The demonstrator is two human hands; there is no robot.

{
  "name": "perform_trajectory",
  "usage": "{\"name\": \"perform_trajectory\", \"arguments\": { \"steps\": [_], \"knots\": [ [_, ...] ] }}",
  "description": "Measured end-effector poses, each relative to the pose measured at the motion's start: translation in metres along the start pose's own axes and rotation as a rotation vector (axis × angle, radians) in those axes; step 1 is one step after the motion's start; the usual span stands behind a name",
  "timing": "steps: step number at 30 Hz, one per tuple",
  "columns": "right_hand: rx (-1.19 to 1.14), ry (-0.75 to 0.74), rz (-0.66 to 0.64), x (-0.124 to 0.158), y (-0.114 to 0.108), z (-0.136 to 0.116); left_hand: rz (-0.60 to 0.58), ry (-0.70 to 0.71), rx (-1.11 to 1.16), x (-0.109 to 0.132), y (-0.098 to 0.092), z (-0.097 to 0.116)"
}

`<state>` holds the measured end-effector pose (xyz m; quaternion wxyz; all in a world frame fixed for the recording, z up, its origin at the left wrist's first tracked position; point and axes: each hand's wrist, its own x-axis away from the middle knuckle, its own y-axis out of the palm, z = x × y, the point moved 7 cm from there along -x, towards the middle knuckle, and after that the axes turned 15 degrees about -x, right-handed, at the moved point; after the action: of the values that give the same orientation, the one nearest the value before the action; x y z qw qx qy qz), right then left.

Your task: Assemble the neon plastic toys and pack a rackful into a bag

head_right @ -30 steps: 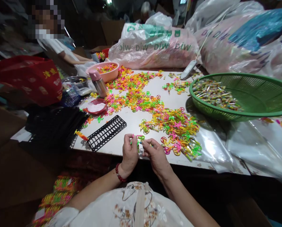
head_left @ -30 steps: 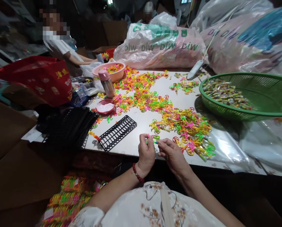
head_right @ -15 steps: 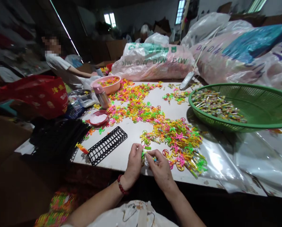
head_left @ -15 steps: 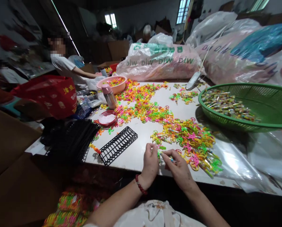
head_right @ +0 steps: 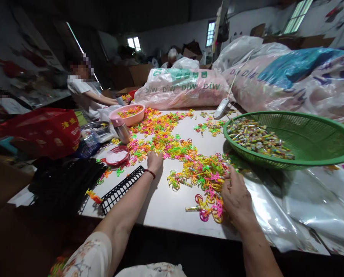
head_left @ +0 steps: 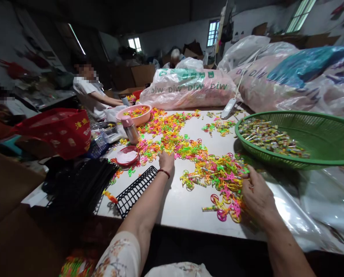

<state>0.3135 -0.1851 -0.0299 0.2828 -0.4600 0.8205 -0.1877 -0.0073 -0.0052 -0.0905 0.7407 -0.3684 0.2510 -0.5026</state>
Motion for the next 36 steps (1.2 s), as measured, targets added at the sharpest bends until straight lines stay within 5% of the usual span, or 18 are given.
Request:
{"name": "perform_trajectory", "arguments": {
  "steps": [7, 15, 22, 29, 36],
  "knots": [
    [-0.349, 0.074, -0.315, 0.049, 0.045, -0.022, -0.107, -0.049, 0.204, -0.008, 0.015, -0.012],
    [-0.877, 0.320, -0.618, 0.086, 0.092, -0.041, -0.274, -0.105, 0.710, 0.044, -0.001, -0.027],
    [-0.662, 0.258, -0.633, 0.097, 0.101, -0.051, -0.460, -0.081, 1.104, 0.096, -0.029, -0.031],
    [-0.728, 0.272, -0.728, 0.109, 0.106, -0.058, -0.562, -0.078, 1.133, 0.126, -0.037, -0.032],
    [-0.724, 0.233, -0.738, 0.114, 0.103, -0.065, -0.551, -0.106, 0.987, 0.112, -0.020, -0.026]
  ]
}}
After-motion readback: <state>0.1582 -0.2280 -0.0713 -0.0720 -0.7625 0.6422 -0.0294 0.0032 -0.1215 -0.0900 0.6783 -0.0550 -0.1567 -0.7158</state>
